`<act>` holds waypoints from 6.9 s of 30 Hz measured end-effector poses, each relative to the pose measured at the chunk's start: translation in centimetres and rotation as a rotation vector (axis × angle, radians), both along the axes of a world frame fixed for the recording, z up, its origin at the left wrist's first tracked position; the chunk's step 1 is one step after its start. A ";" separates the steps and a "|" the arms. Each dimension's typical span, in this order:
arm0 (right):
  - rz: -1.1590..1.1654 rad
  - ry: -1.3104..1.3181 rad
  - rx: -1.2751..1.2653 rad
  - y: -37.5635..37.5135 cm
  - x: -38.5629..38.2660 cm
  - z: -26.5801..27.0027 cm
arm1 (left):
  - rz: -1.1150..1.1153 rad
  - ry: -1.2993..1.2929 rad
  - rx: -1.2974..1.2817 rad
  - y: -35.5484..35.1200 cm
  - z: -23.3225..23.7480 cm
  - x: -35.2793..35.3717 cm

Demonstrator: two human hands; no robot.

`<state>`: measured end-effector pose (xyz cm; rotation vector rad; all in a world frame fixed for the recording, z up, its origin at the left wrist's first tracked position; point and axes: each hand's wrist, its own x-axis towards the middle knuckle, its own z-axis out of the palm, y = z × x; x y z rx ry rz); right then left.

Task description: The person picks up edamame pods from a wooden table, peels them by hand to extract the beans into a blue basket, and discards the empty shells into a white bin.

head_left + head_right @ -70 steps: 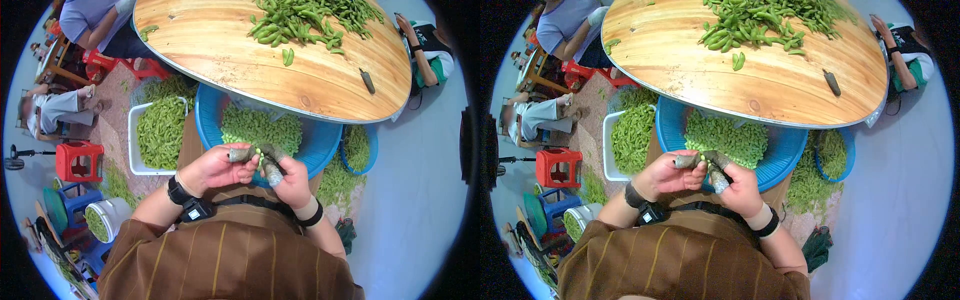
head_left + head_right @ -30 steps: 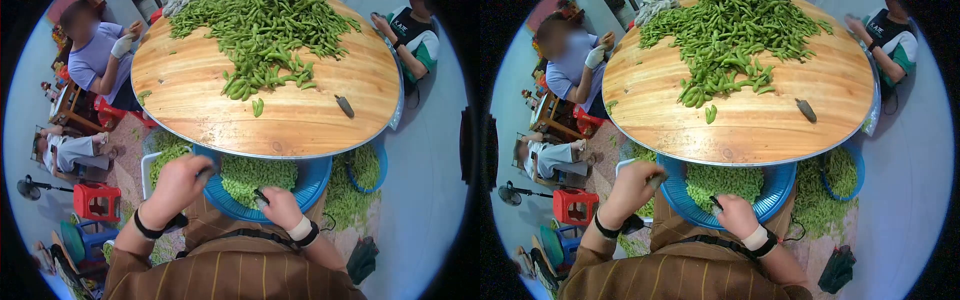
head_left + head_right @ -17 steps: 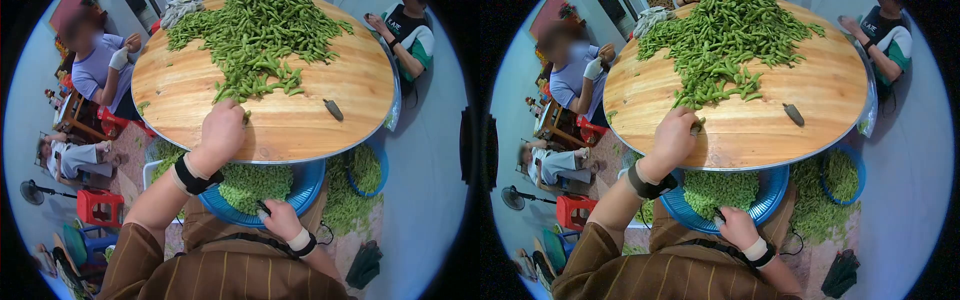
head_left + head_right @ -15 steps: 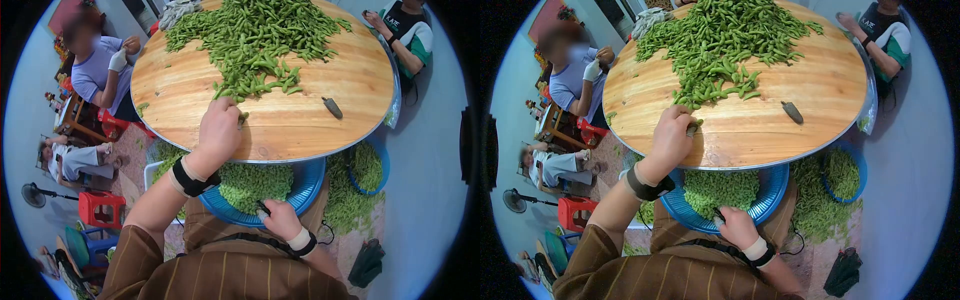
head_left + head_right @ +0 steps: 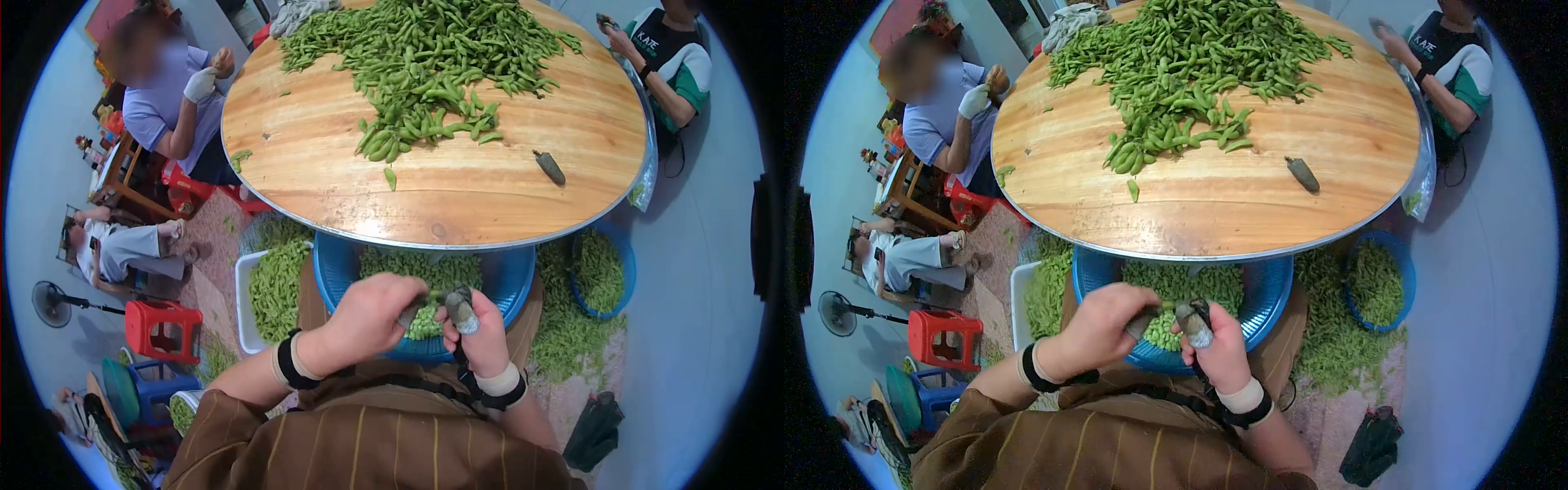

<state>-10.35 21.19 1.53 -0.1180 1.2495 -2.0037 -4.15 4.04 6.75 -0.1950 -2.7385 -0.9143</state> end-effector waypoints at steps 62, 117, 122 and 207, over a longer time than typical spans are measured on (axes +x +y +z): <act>0.409 0.962 0.632 -2.5 0.4 -1.3 | 0.316 -0.777 0.961 -9.0 -5.3 7.7; 0.376 -0.233 -0.010 -1.5 0.7 1.6 | 0.037 -0.526 1.519 -2.1 -2.2 2.2; 0.294 0.145 0.058 -2.1 1.5 0.3 | 0.006 -0.668 1.916 -3.1 -4.2 2.6; 0.450 -0.495 -0.296 0.0 0.3 2.1 | -0.055 -0.825 1.291 -3.9 -1.7 2.5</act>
